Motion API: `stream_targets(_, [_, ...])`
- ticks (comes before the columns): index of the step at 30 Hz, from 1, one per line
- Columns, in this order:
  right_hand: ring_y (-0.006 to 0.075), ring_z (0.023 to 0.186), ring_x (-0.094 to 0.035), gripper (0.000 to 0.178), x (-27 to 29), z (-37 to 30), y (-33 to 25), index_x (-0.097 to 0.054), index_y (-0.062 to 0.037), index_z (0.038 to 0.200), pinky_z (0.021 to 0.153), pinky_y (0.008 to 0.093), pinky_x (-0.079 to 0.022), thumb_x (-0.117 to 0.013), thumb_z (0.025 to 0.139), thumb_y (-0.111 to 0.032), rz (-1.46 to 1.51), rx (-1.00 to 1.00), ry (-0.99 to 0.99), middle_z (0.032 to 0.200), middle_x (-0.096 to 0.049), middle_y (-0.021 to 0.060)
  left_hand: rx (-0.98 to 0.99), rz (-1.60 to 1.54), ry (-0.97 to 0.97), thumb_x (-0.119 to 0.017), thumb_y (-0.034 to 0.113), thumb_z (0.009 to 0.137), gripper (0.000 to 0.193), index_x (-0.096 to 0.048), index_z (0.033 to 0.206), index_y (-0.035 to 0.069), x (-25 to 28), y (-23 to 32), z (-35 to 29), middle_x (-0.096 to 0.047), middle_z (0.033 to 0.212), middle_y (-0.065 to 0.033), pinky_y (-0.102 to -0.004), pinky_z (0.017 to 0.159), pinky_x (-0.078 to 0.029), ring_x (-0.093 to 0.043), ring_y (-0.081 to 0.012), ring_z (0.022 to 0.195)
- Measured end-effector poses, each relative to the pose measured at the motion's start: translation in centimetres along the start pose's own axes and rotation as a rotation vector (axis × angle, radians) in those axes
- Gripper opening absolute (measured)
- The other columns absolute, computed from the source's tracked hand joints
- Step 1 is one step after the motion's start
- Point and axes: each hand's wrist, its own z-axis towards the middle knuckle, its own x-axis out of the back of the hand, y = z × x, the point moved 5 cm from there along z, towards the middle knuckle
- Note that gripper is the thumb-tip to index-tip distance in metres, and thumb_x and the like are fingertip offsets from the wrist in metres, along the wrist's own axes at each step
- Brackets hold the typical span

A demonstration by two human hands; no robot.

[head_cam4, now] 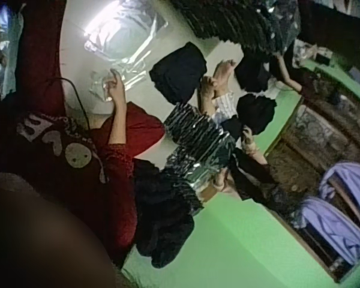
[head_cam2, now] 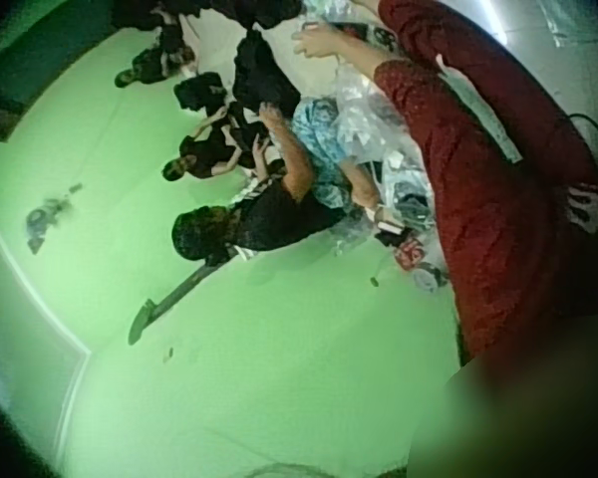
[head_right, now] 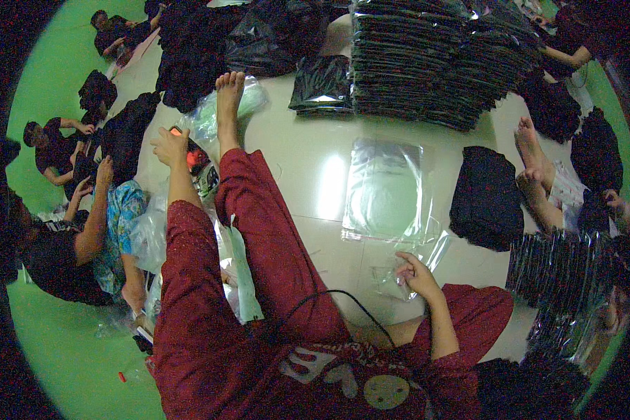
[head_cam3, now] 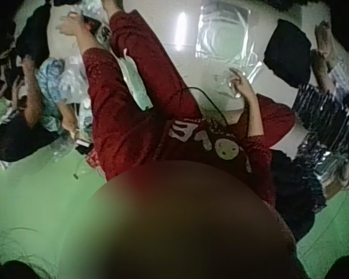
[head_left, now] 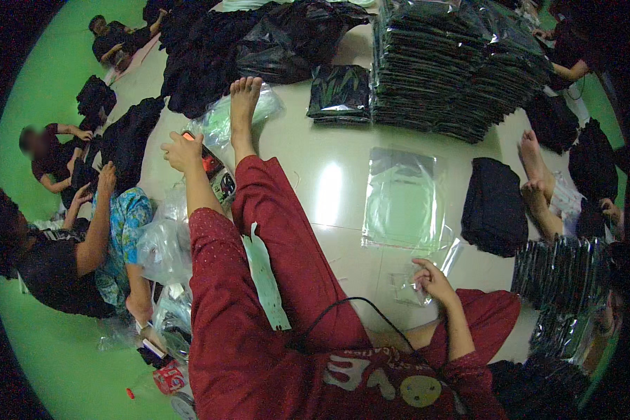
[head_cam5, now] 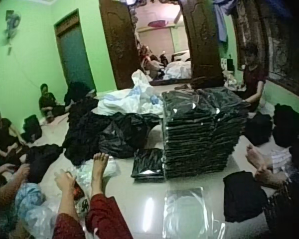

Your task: The person sits on the floor and repeatedly folds black garments, places them into clear plastic bags, and stacks the sealed packages. The person handles the garments and bags by hand and arranges the finished packages into a growing pile.

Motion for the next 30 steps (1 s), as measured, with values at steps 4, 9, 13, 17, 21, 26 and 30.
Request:
stream_targets(4, [0.0125,0.066,-0.056,0.061,0.0,0.1,-0.3,-0.041,-0.0097,0.126,0.062,0.0236,-0.045,-0.035,0.071,0.017,-0.004,0.016,-0.012,0.082,-0.057,0.0075,0.059,-0.003,0.02,-0.07,0.049,0.06,0.065,-0.047,0.107,0.01,0.0,-0.4,-0.2,-0.044,0.105,-0.0204,-0.0428,0.065,-0.052,-0.053,-0.0392,0.091])
stream_targets(9, [0.0115,0.065,-0.056,0.061,0.1,0.0,-0.3,-0.041,-0.0109,0.126,0.056,0.022,-0.043,-0.037,0.071,0.016,0.0,-0.031,-0.004,0.081,-0.057,0.0053,0.038,-0.039,0.022,-0.065,0.055,0.064,0.066,-0.047,0.109,0.01,-1.2,-1.2,0.0,-0.044,0.106,-0.018,-0.0437,0.067,-0.051,-0.052,-0.0372,0.094])
stream_targets(13, [0.0112,0.065,-0.056,0.062,0.0,0.1,-0.4,-0.041,-0.011,0.126,0.055,0.0218,-0.043,-0.037,0.07,0.016,0.046,-0.021,-0.001,0.084,-0.058,0.0069,-0.029,-0.269,0.018,-0.062,0.059,0.066,0.079,-0.042,0.119,0.003,-3.2,-3.7,1.1,-0.045,0.112,-0.021,-0.043,0.077,-0.047,-0.051,-0.0368,0.099])
stream_targets(17, [0.0117,0.065,-0.056,0.061,0.1,0.1,-0.4,-0.041,-0.0107,0.126,0.057,0.0223,-0.044,-0.037,0.071,0.016,0.011,-0.028,-0.004,0.083,-0.058,0.0069,0.118,-0.687,-0.23,-0.063,0.06,0.065,0.096,-0.031,0.125,-0.008,-7.5,-7.4,1.3,-0.048,0.115,-0.0255,-0.0378,0.088,-0.041,-0.051,-0.0363,0.105])
stream_targets(21, [0.0122,0.066,-0.056,0.059,0.0,0.1,-0.7,-0.041,-0.0104,0.125,0.062,0.0236,-0.046,-0.037,0.072,0.016,0.032,-0.009,-0.01,0.083,-0.057,0.007,0.027,-0.729,-0.358,-0.074,0.05,0.058,0.097,-0.031,0.122,-0.01,-10.4,-8.6,-0.2,-0.051,0.112,-0.0253,-0.0362,0.089,-0.04,-0.052,-0.036,0.103])
stream_targets(26, [0.0121,0.066,-0.056,0.058,-0.1,0.1,-0.9,-0.041,-0.01,0.125,0.063,0.0232,-0.046,-0.037,0.074,0.017,0.026,0.001,-0.002,0.083,-0.057,0.007,-0.125,-0.628,-0.338,-0.081,0.037,0.051,0.097,-0.03,0.121,-0.006,-9.7,-7.3,-2.2,-0.047,0.115,-0.0264,-0.0394,0.089,-0.04,-0.048,-0.0366,0.106])
stream_targets(30, [0.0121,0.066,-0.056,0.059,0.1,0.1,-0.5,-0.041,-0.01,0.125,0.064,0.0229,-0.045,-0.037,0.073,0.017,0.04,-0.039,0.0,0.082,-0.057,0.0066,-0.028,-0.376,-0.337,-0.078,0.045,0.053,0.1,-0.027,0.125,-0.001,-7.9,-6.4,-3.6,-0.043,0.121,-0.0238,-0.0433,0.088,-0.041,-0.046,-0.0367,0.109])
